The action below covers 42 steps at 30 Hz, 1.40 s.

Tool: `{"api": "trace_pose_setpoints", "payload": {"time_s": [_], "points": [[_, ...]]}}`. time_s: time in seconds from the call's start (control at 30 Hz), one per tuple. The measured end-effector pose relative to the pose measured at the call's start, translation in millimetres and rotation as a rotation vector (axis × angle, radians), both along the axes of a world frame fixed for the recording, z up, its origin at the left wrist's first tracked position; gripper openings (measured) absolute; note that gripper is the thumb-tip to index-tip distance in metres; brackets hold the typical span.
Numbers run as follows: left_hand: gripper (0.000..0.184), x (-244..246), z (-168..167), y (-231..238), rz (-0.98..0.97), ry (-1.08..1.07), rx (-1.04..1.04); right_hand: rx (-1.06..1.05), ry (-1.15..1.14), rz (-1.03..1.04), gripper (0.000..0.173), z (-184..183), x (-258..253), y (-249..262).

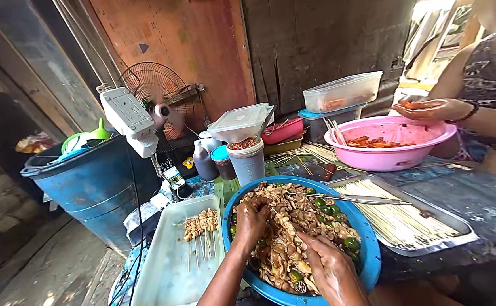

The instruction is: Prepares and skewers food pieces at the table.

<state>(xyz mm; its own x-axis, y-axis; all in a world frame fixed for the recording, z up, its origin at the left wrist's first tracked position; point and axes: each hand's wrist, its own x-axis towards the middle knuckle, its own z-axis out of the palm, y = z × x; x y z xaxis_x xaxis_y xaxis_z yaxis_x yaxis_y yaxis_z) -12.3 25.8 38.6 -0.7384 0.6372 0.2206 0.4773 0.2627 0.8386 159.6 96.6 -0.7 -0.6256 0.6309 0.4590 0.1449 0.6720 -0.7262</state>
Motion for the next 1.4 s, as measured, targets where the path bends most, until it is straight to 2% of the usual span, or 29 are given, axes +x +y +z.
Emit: {"api": "trace_pose_setpoints", "payload": {"time_s": [0.17, 0.23, 0.33, 0.37, 0.4, 0.5, 0.57, 0.63, 0.67, 0.73, 0.83, 0.9, 0.97, 1.03, 1.1, 1.27, 1.4], "points": [[0.015, -2.0, 13.1, 2.4, -0.03, 0.069, -0.043, -0.051, 0.06, 0.006, 0.035, 5.2, -16.6, 3.9], [0.015, -3.0, 17.9, 3.8, -0.117, 0.006, -0.061, -0.051, 0.072, -0.018, 0.034, 5.5, -20.3, 4.8], [0.019, -16.5, 16.6, 9.3, -0.228, -0.18, 0.077, -0.03, 0.125, -0.081, 0.032, 0.2, -20.7, 15.5], [0.018, -22.9, 14.5, 12.6, -0.221, -0.138, 0.059, -0.031, 0.136, -0.108, 0.032, -2.1, -20.3, 19.7], [0.017, -29.5, 11.1, 16.4, -0.207, -0.032, -0.022, -0.044, 0.137, -0.129, 0.033, -3.7, -19.5, 22.8], [0.022, -38.6, -2.7, 31.1, -0.213, 0.224, -0.439, -0.052, 0.126, -0.135, 0.034, -7.3, -18.4, 24.1], [0.029, -37.4, -10.5, 40.4, -0.201, 0.288, -0.656, -0.033, 0.112, -0.129, 0.033, -9.7, -18.3, 22.4], [0.03, -39.1, -7.7, 42.5, -0.161, 0.284, -0.722, -0.042, 0.092, -0.126, 0.034, -7.7, -17.1, 20.7], [0.028, -42.4, -6.2, 39.3, -0.153, 0.256, -0.668, -0.056, 0.074, -0.119, 0.033, -6.1, -15.7, 19.6], [0.023, -51.2, -6.8, 30.5, -0.144, 0.13, -0.411, -0.083, 0.037, -0.093, 0.034, -2.6, -12.3, 18.8], [0.013, -56.2, -12.9, 20.3, -0.144, -0.212, 0.011, -0.083, 0.012, -0.057, 0.035, -1.0, -9.9, 17.3], [0.009, -52.5, -11.9, 15.7, -0.132, -0.432, 0.162, -0.069, 0.006, -0.042, 0.035, -1.7, -9.6, 16.0], [0.01, -50.8, -10.0, 11.7, -0.106, -0.528, 0.213, -0.059, -0.003, -0.024, 0.036, -1.9, -8.5, 15.6], [0.024, -50.2, -5.9, 8.4, -0.105, -0.571, 0.227, -0.054, -0.012, -0.01, 0.036, -1.7, -7.5, 15.5], [0.029, -48.9, -4.0, 9.2, -0.079, -0.608, 0.274, -0.049, -0.021, 0.0, 0.036, -2.0, -7.6, 14.6], [0.025, -38.3, -0.7, 14.1, -0.019, -0.618, 0.315, -0.016, -0.064, 0.015, 0.037, -5.4, -9.5, 13.3], [0.013, -26.5, 0.5, 16.9, -0.038, -0.513, 0.307, -0.041, -0.099, 0.014, 0.039, -3.1, -9.4, 12.6]]}}
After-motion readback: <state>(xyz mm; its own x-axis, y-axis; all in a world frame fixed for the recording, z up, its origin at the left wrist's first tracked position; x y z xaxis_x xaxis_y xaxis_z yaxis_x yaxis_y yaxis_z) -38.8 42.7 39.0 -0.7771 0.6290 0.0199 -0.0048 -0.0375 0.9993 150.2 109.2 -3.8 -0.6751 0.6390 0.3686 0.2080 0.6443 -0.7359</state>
